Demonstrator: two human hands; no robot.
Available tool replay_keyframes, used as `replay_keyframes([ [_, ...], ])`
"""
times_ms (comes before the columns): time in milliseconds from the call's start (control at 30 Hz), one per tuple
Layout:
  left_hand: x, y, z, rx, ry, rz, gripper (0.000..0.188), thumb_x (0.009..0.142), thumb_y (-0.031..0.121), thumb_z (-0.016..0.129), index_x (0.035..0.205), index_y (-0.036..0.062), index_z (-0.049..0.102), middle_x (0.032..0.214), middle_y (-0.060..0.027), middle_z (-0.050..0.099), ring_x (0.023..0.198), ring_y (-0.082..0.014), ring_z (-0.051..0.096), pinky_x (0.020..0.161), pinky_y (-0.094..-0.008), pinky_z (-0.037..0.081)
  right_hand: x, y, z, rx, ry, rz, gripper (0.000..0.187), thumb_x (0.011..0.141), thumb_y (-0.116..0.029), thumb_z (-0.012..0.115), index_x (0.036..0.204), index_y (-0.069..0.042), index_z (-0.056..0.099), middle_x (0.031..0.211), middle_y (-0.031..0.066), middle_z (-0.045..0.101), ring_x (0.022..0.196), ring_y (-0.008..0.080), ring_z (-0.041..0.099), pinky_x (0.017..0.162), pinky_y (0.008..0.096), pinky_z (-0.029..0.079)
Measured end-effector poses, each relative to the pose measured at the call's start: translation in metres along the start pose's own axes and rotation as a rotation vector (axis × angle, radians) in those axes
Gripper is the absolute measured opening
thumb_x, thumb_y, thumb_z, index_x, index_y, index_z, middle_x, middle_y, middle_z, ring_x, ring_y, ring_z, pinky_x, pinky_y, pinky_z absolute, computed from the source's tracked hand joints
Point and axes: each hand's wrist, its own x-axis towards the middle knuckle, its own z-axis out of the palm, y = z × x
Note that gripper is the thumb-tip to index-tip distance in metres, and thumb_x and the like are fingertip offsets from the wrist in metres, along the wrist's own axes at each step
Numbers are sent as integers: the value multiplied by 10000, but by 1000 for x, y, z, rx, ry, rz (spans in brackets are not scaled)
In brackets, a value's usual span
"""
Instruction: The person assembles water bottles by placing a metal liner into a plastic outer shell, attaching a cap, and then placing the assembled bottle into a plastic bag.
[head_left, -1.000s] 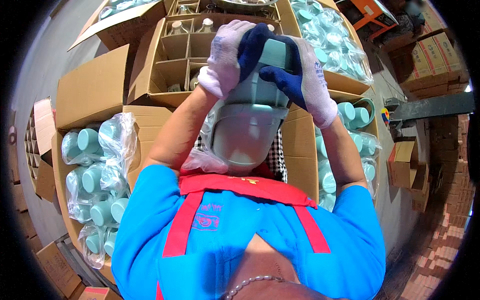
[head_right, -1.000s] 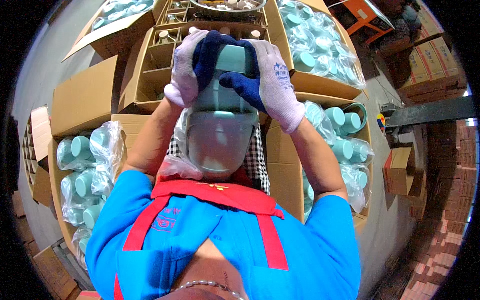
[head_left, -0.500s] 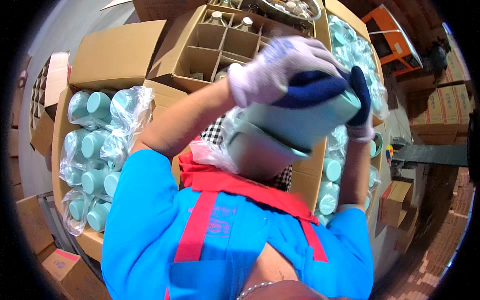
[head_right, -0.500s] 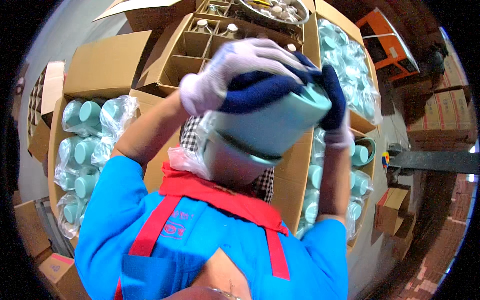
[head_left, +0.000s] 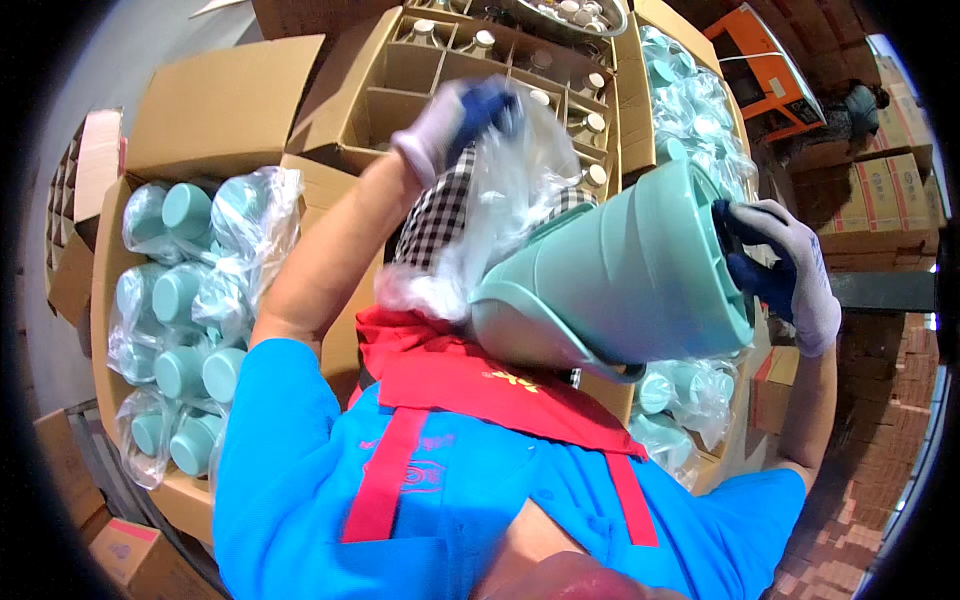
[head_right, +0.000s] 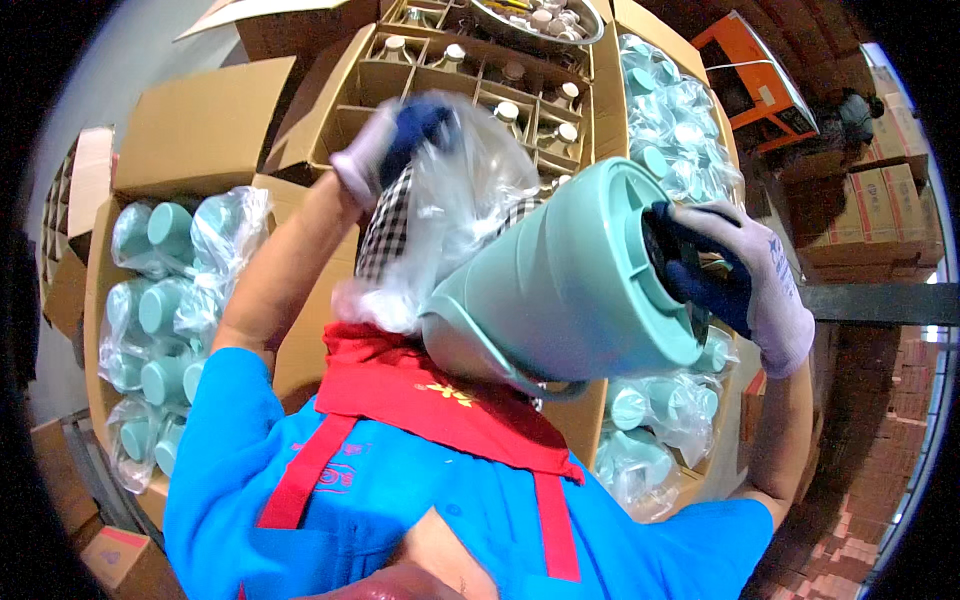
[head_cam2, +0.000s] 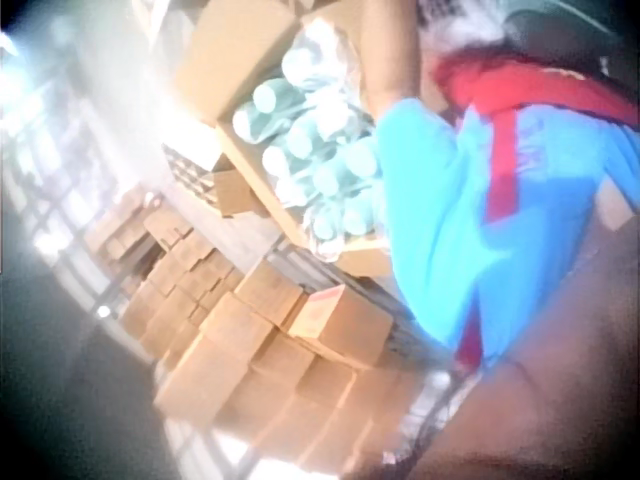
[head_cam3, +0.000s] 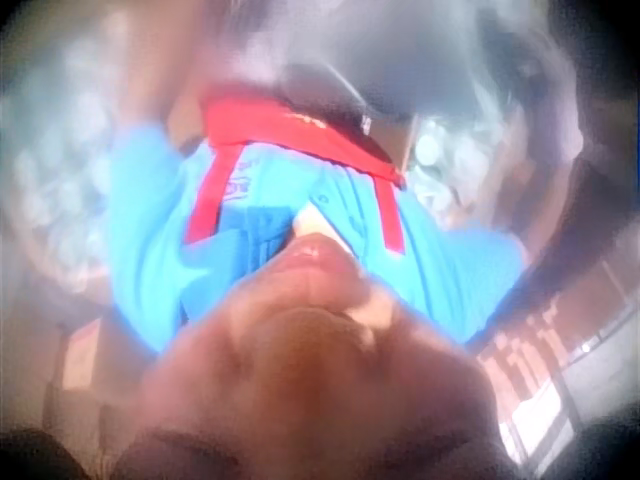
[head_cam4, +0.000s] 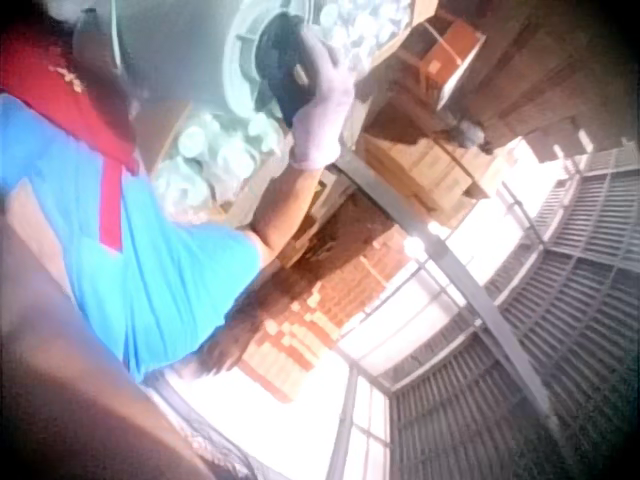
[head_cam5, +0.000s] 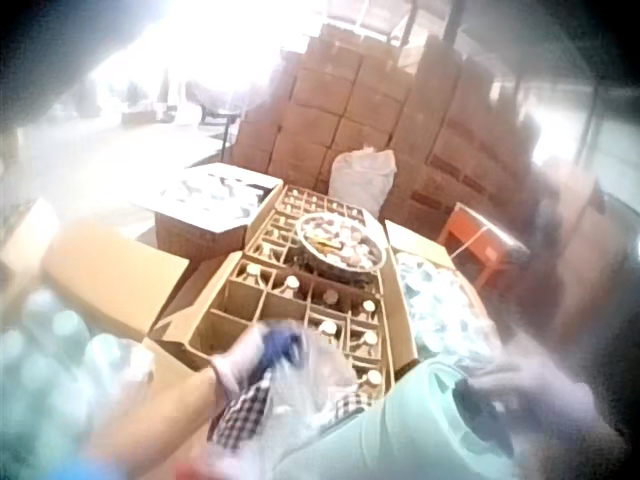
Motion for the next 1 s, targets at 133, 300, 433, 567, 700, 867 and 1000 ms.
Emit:
replay_keyframes([
  [133,79,80,-67,10,-273,600,215,903,54,612,1112,8,637,1084,-88,679,983,-191,672,897,-321,554,21,-13,-4,-75,-75,-76,281,754,-101,765,1009,-17,681,937,156,631,856,325,644,770,374,515],
  [300,116,139,-37,669,-60,1015,277,967,127,588,1214,9,627,1142,-92,678,1054,-202,661,968,-345,526,53,7,-22,-117,-121,-151,264,758,-272,743,888,-58,658,891,136,604,860,333,620,776,396,481],
  [433,100,133,39,16,-272,540,294,990,229,602,1199,29,658,1091,-67,704,1035,-169,657,942,-311,518,135,69,-11,879,386,-306,344,1047,-240,440,1190,5,635,1183,117,662,1075,227,642,1035,355,460],
  [567,66,140,69,163,-413,544,285,990,192,587,1198,0,618,1017,-72,680,959,-163,646,855,-298,525,205,142,64,876,553,36,335,1038,-234,459,1199,5,630,1183,114,664,1074,220,642,1016,348,469],
  [700,48,73,-18,270,75,320,199,978,214,617,1039,29,659,898,-19,654,774,-99,598,724,-244,500,134,144,134,722,709,236,329,1028,-229,479,1208,6,624,1183,112,665,1073,212,643,998,342,477],
  [867,-41,89,29,215,-979,694,292,917,263,554,975,9,686,819,-90,629,762,-289,626,669,-401,500,62,118,216,741,626,452,326,1016,-222,504,1220,7,617,1183,109,667,1073,202,643,975,334,488],
  [1000,-86,109,76,1135,-1190,428,394,790,219,614,1158,102,690,1020,-96,638,902,-273,640,747,-411,492,116,118,252,728,581,414,328,1007,-217,524,1229,8,611,1183,106,669,1072,194,643,957,327,496],
])
